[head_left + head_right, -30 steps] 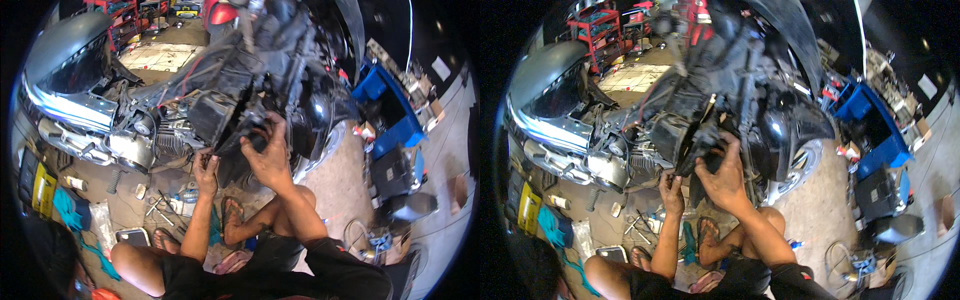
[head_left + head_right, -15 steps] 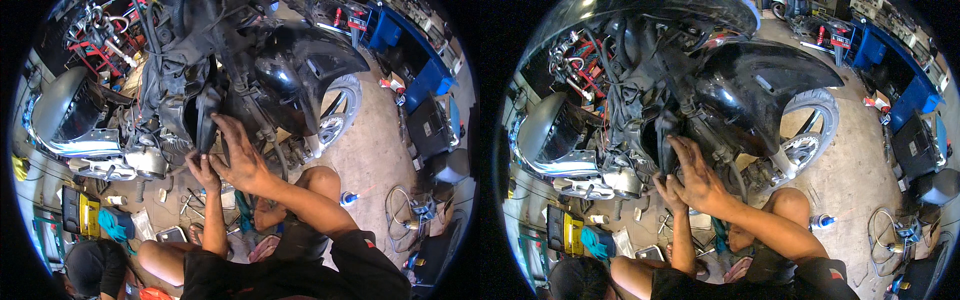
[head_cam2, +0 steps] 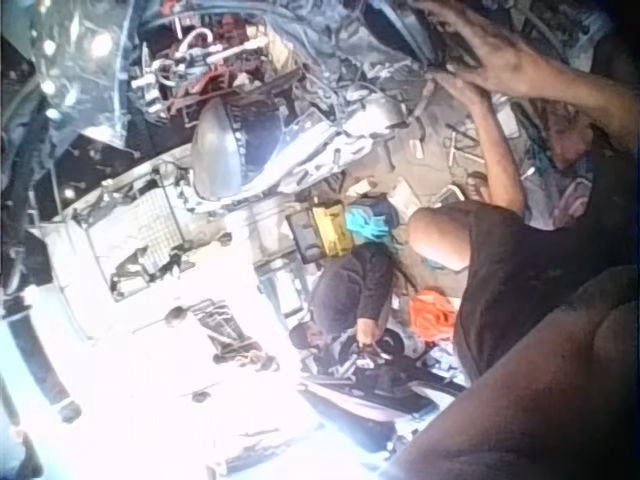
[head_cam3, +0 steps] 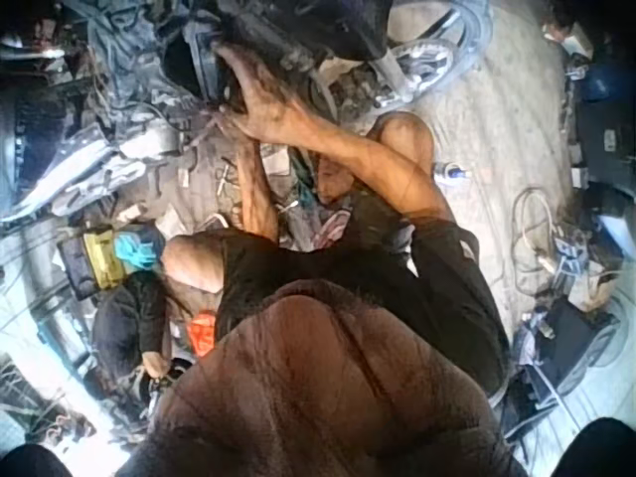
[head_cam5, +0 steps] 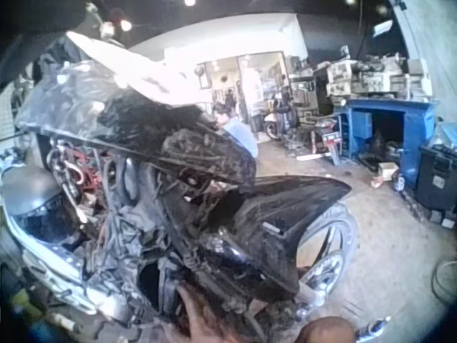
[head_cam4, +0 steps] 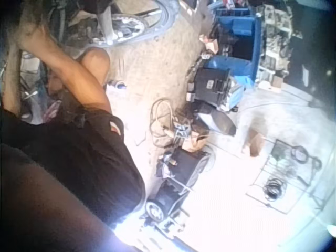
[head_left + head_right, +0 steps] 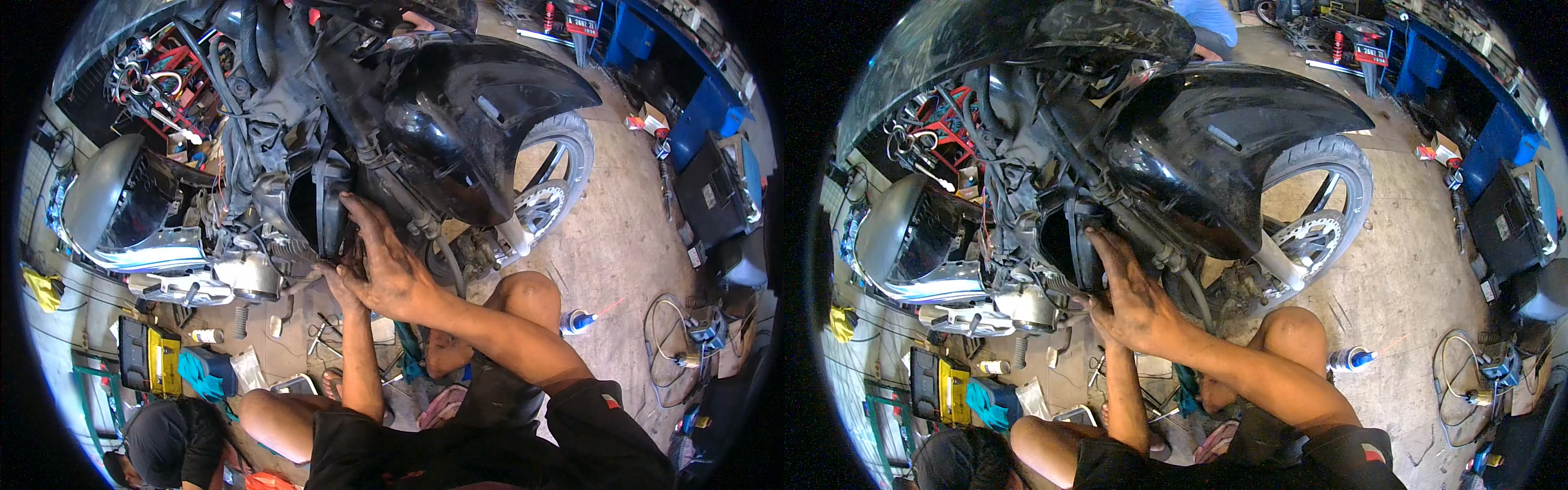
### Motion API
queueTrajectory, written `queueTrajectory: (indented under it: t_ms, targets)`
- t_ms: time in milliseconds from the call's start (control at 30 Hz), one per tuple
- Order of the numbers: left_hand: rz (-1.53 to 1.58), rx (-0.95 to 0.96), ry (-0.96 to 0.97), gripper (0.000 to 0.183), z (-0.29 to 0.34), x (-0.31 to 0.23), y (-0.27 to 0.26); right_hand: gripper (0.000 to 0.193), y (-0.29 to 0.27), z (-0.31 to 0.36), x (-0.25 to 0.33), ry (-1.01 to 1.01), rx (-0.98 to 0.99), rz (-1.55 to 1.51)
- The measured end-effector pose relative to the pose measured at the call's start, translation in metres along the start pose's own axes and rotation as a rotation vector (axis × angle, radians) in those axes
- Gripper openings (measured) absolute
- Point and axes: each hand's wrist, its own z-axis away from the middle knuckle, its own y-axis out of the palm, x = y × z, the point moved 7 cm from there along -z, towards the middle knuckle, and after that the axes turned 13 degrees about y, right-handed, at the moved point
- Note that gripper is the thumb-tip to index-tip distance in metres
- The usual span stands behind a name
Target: The person cleans and reinstalls a plastic air filter cover on a motorcycle, wiping the inside with a cloth and then aligning and pressing the cover back onto the engine block by hand.
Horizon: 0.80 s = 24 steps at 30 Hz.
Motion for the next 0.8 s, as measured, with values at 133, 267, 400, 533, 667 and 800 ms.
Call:
queueTrajectory:
  t_ms: [133,267,400,533,667,800]
  targets:
    - [-0.076,-0.034,0.022,0.095,-0.003,-0.011,0.012,0.092,0.002,0.001,-0.003,-0.002,-0.002,-0.002]
    - [-0.076,-0.092,0.067,0.086,-0.005,-0.005,-0.029,0.093,0.004,-0.001,0.002,0.037,0.0,-0.116]
    - [-0.197,-0.164,0.226,0.086,-0.005,-0.026,-0.017,0.098,-0.006,-0.006,0.0,0.109,-0.024,-0.19]
    - [-0.093,-0.194,0.302,0.094,-0.008,-0.031,-0.047,0.096,-0.006,-0.008,0.005,0.174,0.06,-0.166]
    - [-0.662,-0.137,0.651,0.074,0.0,-0.055,-0.116,0.059,0.016,0.002,0.037,-0.036,0.208,0.08]
    - [0.216,0.094,0.601,0.056,0.003,-0.109,-0.093,0.05,0.042,0.026,0.047,-0.26,0.32,0.295]
